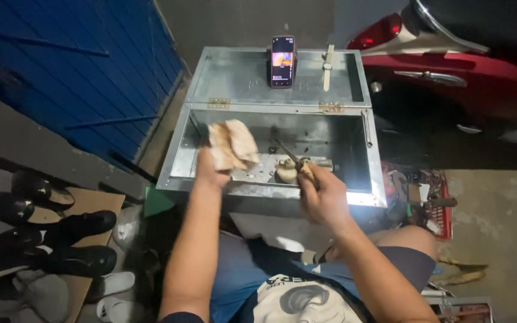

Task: Cleaning greasy mechanical components inside a metal storage box using a rag and a brush.

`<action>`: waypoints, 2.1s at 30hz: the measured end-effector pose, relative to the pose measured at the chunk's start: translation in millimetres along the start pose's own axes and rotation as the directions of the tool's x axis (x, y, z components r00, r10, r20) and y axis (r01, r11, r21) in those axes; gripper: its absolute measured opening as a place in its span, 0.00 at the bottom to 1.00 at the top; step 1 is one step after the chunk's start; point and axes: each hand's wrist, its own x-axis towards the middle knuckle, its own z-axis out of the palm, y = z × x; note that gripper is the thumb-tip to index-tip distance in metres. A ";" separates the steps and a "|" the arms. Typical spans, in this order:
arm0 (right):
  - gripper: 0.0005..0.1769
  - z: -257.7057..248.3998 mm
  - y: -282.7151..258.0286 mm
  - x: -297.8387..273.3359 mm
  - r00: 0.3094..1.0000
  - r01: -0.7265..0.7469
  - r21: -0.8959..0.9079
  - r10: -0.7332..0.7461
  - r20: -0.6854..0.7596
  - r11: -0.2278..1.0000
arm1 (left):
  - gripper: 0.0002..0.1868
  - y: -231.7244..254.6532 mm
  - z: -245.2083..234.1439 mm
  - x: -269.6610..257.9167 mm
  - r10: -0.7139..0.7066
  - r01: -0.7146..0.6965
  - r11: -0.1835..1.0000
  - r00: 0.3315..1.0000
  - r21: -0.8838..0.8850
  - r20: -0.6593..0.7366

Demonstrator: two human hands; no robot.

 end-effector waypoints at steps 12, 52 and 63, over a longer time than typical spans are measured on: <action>0.32 11.4 12.7 15.4 0.724 0.603 -0.525 -0.688 0.046 0.600 | 0.06 -74.8 40.4 -33.3 0.008 0.016 0.971 0.995 0.240 -0.100; 0.21 59.9 103.2 264.1 0.779 -0.388 -0.341 0.502 0.374 0.856 | 0.08 -24.9 -41.2 -48.8 0.152 -0.054 0.940 0.951 0.338 -0.269; 0.28 130.8 185.9 302.9 0.701 -0.067 -0.716 0.544 0.461 0.695 | 0.06 -33.8 -46.0 -51.7 0.097 -0.035 0.966 0.968 0.258 -0.232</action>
